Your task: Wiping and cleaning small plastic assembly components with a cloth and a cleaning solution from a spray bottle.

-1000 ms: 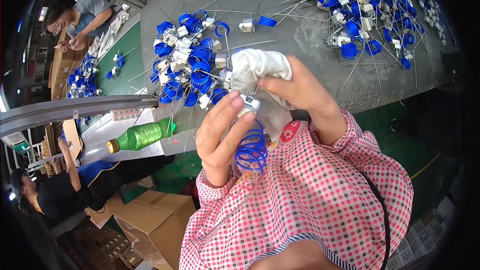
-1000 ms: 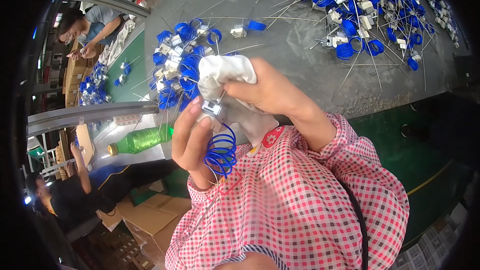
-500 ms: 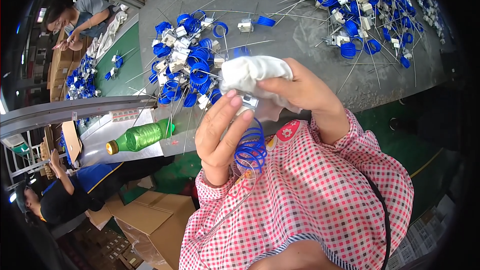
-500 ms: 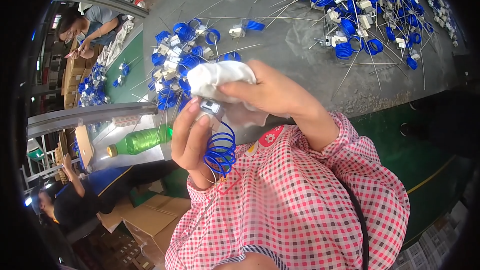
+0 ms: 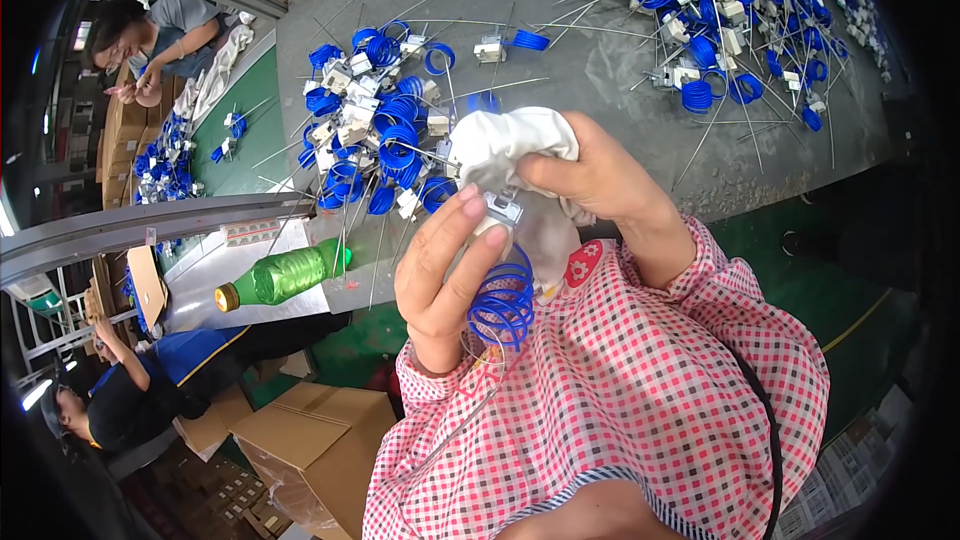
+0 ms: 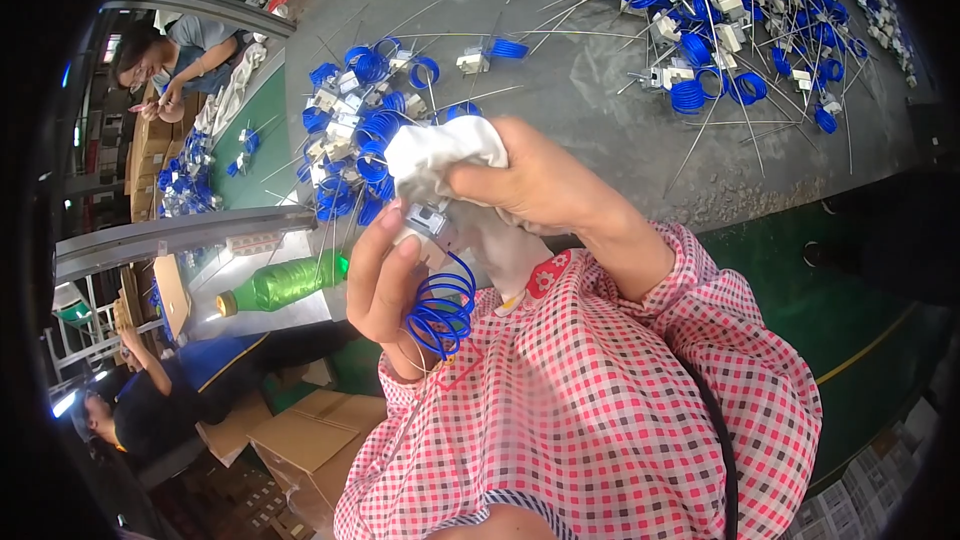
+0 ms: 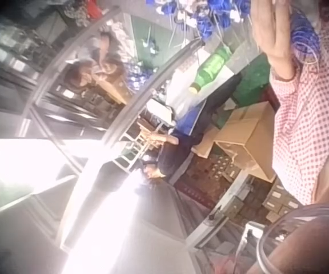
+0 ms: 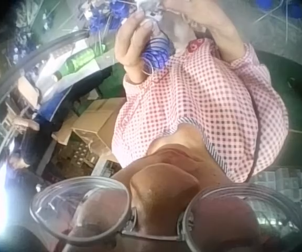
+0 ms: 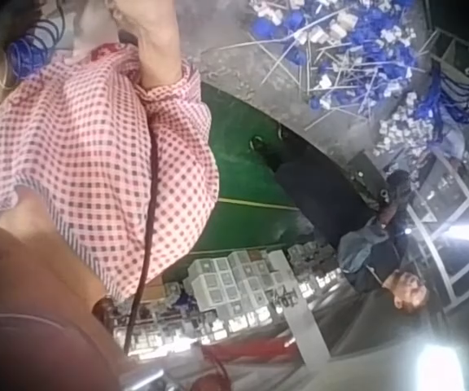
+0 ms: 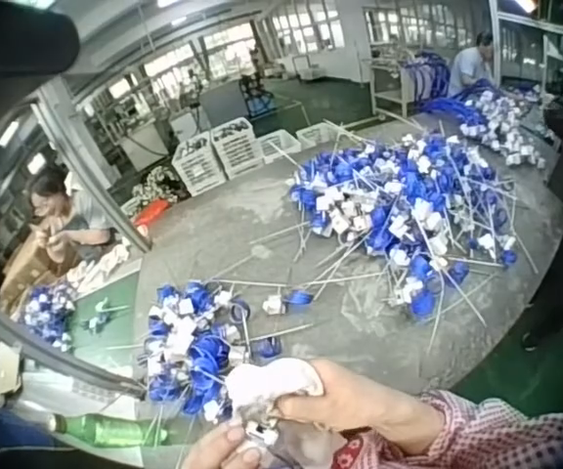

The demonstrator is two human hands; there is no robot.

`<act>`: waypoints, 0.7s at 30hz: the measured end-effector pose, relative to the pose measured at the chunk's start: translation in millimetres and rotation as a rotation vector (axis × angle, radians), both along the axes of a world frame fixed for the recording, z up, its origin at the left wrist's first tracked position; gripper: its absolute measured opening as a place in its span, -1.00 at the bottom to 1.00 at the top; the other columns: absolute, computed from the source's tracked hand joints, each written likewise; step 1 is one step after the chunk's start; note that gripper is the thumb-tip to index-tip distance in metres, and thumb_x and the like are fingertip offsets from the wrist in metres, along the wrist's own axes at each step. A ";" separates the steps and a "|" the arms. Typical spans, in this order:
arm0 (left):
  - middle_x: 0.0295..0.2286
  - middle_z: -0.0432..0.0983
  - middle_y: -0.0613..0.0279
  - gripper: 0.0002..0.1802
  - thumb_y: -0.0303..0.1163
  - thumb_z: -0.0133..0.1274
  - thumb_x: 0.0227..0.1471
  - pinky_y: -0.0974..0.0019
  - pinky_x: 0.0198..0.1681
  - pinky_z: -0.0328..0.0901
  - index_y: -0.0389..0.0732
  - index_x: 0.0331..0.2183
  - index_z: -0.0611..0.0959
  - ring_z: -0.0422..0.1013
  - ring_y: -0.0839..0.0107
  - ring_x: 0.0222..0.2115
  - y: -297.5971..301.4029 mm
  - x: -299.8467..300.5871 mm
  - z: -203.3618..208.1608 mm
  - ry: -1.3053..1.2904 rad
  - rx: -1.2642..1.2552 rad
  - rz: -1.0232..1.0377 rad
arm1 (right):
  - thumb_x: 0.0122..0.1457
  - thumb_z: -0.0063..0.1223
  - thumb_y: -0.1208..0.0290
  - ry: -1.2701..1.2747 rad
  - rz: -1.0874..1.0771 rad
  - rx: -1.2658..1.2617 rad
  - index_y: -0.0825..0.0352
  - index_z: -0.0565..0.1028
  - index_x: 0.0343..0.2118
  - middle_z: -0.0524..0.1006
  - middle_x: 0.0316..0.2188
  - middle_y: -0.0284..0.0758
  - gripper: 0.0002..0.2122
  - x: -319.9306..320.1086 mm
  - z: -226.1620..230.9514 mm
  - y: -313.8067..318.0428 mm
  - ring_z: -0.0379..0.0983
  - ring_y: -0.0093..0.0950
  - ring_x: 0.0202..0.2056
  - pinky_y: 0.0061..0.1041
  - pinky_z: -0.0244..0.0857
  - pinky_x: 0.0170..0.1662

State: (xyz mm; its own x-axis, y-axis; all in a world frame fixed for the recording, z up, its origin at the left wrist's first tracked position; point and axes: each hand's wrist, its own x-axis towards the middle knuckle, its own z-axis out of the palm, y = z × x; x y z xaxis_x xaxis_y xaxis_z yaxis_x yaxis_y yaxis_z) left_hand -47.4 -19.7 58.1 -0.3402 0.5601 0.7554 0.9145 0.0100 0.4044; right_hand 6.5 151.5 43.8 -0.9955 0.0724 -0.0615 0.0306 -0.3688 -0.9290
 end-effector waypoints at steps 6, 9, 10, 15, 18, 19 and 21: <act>-0.32 0.41 0.05 -0.68 -0.56 0.12 -0.41 0.27 -0.28 0.35 -0.25 -0.41 0.55 0.39 0.12 -0.29 2.2 -2.4 -2.6 0.048 -0.007 -0.040 | -0.08 -0.06 0.53 0.099 -0.004 0.059 0.42 0.33 -0.20 0.42 -0.36 -0.41 -0.69 1.6 -1.2 -1.7 0.32 -0.68 -0.35 -0.69 0.21 -0.32; -0.32 0.41 0.04 -0.68 -0.56 0.12 -0.41 0.28 -0.28 0.35 -0.25 -0.41 0.55 0.39 0.12 -0.29 1.4 -0.7 -1.4 0.022 -0.004 -0.018 | -0.09 -0.07 0.54 0.055 -0.016 0.002 0.42 0.33 -0.20 0.42 -0.36 -0.42 -0.69 0.8 -1.0 -2.3 0.31 -0.68 -0.34 -0.68 0.21 -0.31; -0.32 0.41 0.04 -0.68 -0.56 0.12 -0.41 0.28 -0.28 0.35 -0.25 -0.41 0.55 0.39 0.13 -0.30 0.8 0.2 -0.4 -0.005 -0.006 -0.007 | -0.09 -0.08 0.54 0.064 -0.024 -0.003 0.42 0.33 -0.20 0.42 -0.36 -0.42 -0.69 0.4 -1.8 -2.4 0.31 -0.68 -0.34 -0.68 0.21 -0.31; -0.32 0.41 0.04 -0.68 -0.56 0.12 -0.41 0.28 -0.28 0.35 -0.25 -0.40 0.55 0.39 0.12 -0.29 1.1 1.8 -2.9 -0.018 0.014 0.020 | -0.09 -0.09 0.54 0.005 -0.038 0.039 0.42 0.33 -0.20 0.42 -0.36 -0.42 -0.69 1.1 1.1 -2.4 0.31 -0.68 -0.34 -0.68 0.21 -0.30; -0.32 0.41 0.04 -0.68 -0.57 0.11 -0.41 0.27 -0.28 0.35 -0.25 -0.40 0.55 0.39 0.12 -0.29 2.1 0.8 -3.2 -0.008 0.030 0.010 | -0.09 -0.10 0.55 0.065 -0.074 0.099 0.43 0.33 -0.20 0.42 -0.37 -0.42 -0.69 2.3 4.1 -6.3 0.30 -0.69 -0.35 -0.69 0.20 -0.31; -0.32 0.41 0.04 -0.67 -0.57 0.11 -0.40 0.27 -0.28 0.35 -0.26 -0.40 0.54 0.39 0.11 -0.29 2.1 0.7 -2.7 0.001 0.028 -0.009 | -0.10 -0.10 0.56 0.163 -0.101 0.130 0.43 0.33 -0.20 0.42 -0.37 -0.42 -0.68 2.6 4.5 -7.1 0.30 -0.69 -0.36 -0.69 0.20 -0.31; -0.32 0.41 0.03 -0.67 -0.57 0.11 -0.41 0.27 -0.28 0.35 -0.26 -0.39 0.54 0.39 0.11 -0.29 1.3 -0.1 -4.0 -0.006 0.023 0.000 | -0.10 -0.10 0.56 0.151 -0.094 0.090 0.43 0.33 -0.19 0.42 -0.37 -0.42 -0.68 1.1 0.4 -6.3 0.30 -0.69 -0.36 -0.70 0.20 -0.32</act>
